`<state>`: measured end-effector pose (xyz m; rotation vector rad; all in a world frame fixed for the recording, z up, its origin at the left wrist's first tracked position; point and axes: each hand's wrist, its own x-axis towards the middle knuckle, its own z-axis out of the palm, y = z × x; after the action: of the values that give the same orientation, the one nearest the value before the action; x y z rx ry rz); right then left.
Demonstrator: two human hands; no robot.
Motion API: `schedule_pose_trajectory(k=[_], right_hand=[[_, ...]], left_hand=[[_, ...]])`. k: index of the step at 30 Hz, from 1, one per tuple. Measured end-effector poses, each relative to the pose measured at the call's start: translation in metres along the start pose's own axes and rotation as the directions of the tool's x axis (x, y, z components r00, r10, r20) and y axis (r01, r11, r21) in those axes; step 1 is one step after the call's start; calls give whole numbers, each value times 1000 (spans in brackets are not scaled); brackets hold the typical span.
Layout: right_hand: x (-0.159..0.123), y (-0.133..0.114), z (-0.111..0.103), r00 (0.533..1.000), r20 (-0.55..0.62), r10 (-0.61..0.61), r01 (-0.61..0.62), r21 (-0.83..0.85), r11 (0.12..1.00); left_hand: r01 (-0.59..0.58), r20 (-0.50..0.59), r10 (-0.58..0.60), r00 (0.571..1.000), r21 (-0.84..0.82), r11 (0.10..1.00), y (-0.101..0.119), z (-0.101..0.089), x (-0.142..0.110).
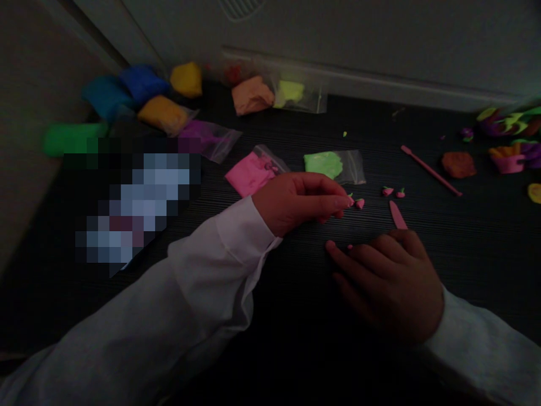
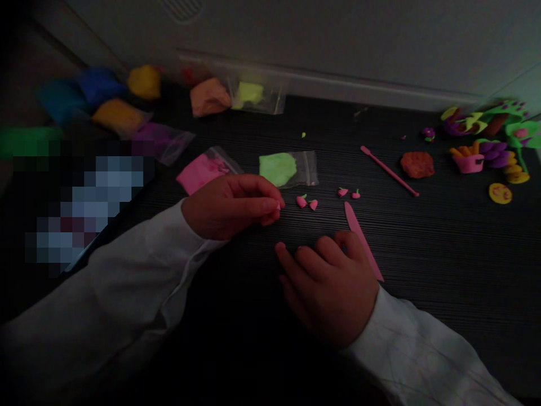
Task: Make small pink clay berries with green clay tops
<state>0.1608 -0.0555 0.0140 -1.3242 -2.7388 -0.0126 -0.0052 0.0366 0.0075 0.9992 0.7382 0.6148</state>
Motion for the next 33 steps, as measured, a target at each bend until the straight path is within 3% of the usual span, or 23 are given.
schedule_pose_trajectory(k=[16, 26, 33], right_hand=[[-3, 8, 2, 989, -149, 11, 8, 127, 992], [-4, 7, 1, 990, -125, -69, 74, 36, 997], [-4, 7, -2, 993, -119, -22, 33, 89, 995]], left_hand=[[5, 9, -5, 1000, 35, 999, 1, 0, 0], [-16, 7, 16, 1000, 10, 1000, -1, 0, 0], [3, -8, -3, 1000, 35, 999, 0, 0, -1]])
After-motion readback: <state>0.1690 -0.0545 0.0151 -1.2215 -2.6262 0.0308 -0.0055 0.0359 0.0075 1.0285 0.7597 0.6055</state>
